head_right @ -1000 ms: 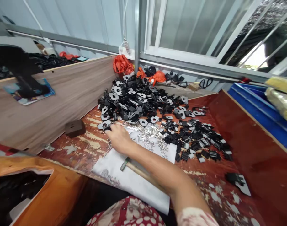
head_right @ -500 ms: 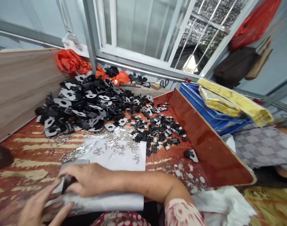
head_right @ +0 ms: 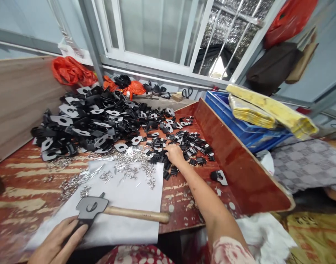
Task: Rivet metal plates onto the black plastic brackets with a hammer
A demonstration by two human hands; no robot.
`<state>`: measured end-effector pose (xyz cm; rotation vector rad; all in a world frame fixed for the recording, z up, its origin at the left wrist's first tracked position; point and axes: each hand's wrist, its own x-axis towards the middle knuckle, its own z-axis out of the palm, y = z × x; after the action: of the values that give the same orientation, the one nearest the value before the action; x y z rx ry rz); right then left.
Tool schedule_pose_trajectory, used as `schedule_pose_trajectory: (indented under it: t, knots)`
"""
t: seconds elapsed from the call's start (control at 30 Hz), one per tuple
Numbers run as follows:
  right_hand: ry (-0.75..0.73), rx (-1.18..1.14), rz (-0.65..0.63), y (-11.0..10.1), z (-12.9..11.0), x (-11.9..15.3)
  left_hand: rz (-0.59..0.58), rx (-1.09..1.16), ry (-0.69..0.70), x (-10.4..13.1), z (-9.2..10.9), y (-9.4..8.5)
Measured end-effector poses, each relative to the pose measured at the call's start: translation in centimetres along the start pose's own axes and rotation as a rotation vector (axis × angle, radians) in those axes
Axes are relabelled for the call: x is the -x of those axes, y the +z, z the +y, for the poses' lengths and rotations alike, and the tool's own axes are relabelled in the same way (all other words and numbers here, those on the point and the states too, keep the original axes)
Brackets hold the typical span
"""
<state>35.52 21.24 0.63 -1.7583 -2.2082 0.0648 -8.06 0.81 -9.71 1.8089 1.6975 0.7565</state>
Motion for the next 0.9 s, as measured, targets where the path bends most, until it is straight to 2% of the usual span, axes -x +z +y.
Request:
schedule_pose_trajectory:
  t: [0.1, 0.2, 0.27, 0.37, 0.4, 0.47, 0.53, 0.67, 0.8, 0.9]
  knots:
    - [0.001, -0.022, 0.070, -0.5, -0.8, 0.7, 0.047, 0.109, -0.081, 0.2, 1.4, -0.2]
    - [-0.071, -0.070, 0.081, -0.9, -3.7, 3.1, 0.095, 0.219, -0.173, 0.1, 2.0, -0.1]
    - [-0.200, -0.122, -0.014, -0.4, -6.8, 5.4, 0.100, 0.288, -0.222, 0.0, 2.4, -0.2]
    - [-0.441, -0.157, -0.254, 1.1, -11.6, 8.8, 0.133, 0.378, -0.281, -0.1, 3.6, -0.9]
    - [-0.463, -0.129, -0.274, 1.5, -12.8, 9.6, 0.145, 0.411, -0.310, 0.0, 4.1, -1.2]
    - [-0.417, -0.043, -0.211, 1.9, -14.4, 10.7, 0.180, 0.496, -0.396, 0.2, 5.1, -1.7]
    - [-0.384, -0.001, -0.164, 1.9, -14.8, 11.2, 0.199, 0.591, -0.489, 0.5, 6.0, -2.2]
    - [-0.429, 0.010, -0.259, 2.3, -14.5, 11.1, 0.205, 0.746, -0.581, 1.0, 7.9, -2.6]
    - [-0.354, -0.012, -0.240, 3.0, -15.0, 10.4, 0.067, 0.871, -0.573, 0.9, 10.5, -2.4]
    - [-0.299, -0.277, -0.107, 2.2, -16.6, 10.1, -0.066, 1.014, -0.574, 0.4, 12.2, -1.9]
